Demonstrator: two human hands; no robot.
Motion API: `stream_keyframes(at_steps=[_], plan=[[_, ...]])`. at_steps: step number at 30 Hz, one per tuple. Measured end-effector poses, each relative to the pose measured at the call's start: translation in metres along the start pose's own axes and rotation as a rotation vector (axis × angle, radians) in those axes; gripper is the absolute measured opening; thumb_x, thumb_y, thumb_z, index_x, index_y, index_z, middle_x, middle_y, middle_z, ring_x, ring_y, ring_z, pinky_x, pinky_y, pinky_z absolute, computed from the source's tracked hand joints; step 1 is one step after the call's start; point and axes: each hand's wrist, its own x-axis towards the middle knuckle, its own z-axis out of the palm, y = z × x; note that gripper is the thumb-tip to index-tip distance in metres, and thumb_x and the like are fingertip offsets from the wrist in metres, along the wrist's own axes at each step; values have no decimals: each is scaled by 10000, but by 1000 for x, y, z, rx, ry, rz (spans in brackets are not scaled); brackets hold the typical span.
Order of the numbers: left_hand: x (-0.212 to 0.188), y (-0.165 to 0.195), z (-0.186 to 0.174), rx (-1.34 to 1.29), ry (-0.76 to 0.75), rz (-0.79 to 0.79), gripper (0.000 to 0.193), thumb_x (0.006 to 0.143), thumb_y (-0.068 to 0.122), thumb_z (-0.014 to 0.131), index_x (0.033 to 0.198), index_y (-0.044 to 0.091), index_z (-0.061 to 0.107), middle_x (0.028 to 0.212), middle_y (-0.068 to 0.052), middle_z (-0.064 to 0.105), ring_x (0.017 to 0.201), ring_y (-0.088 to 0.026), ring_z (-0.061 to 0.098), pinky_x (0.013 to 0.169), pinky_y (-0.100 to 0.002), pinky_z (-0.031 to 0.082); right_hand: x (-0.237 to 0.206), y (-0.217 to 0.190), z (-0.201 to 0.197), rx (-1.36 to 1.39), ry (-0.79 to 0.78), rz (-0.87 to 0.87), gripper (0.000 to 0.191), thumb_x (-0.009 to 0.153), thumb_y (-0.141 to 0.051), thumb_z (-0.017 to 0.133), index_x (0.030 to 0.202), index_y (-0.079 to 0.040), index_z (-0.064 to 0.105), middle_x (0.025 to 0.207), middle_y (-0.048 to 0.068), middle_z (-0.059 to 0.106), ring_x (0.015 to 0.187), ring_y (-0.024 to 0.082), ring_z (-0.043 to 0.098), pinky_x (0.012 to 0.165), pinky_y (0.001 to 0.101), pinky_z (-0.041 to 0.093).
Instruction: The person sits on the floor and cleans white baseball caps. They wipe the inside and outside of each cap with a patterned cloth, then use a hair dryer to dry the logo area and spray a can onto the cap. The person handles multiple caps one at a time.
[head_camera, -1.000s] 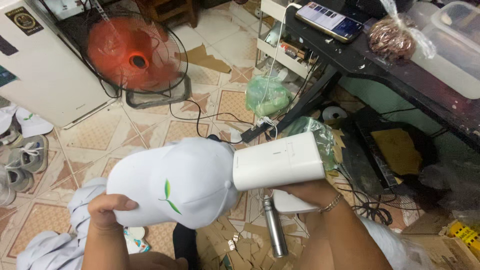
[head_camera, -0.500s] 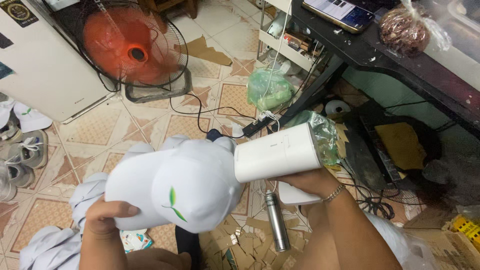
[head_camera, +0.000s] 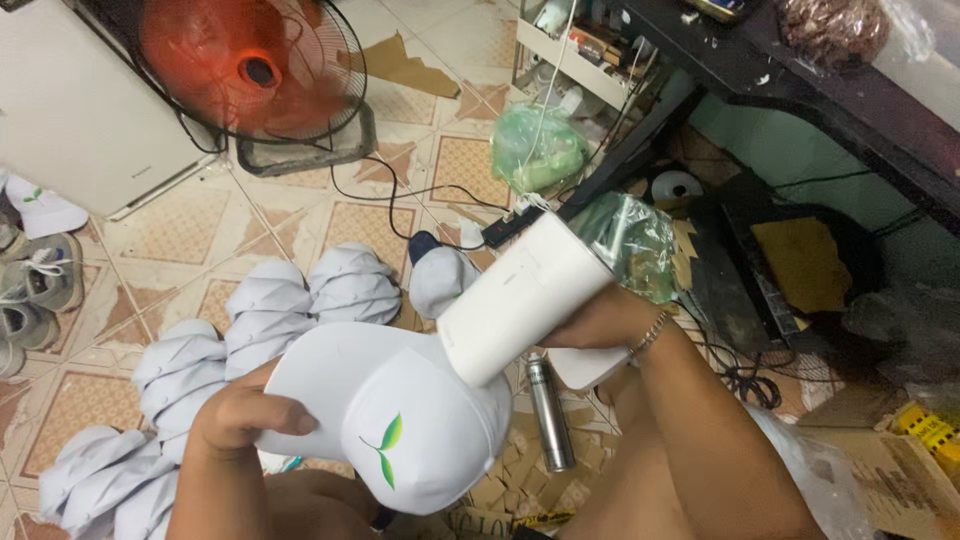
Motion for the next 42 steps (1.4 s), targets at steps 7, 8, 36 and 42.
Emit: stream_keyframes(at_steps=[7,8,36,42], plan=[[-10,17,3,-152,14,-37,843,508,32,647,1336,-110,581,1172,-262,737,1109,-389,674,920,-425,522,4,-10,-23,5,-103,73,616,653,-362,922,1193,-132,735,1187,78,767,1100,208,723,954,352,558],[-6,14,7,-115,42,-47,848,505,22,652,1341,-106,587,1174,-249,734,1109,-373,669,924,-412,515,5,-12,-22,10,-103,45,620,650,-358,925,1193,-130,732,1189,79,763,1099,210,721,955,352,556],[44,26,59,85,346,27,711,583,114,608,1281,-16,643,1116,-137,722,986,-254,653,841,-349,513,-27,10,-22,-126,184,209,557,670,-280,906,1170,-108,731,1149,86,762,1067,212,727,916,370,576],[64,16,84,349,184,171,621,635,150,624,1232,-23,623,1084,-137,723,991,-219,649,866,-314,517,-16,-7,4,8,255,161,504,716,-255,870,1178,-123,719,1143,77,775,1072,195,736,922,357,576]])
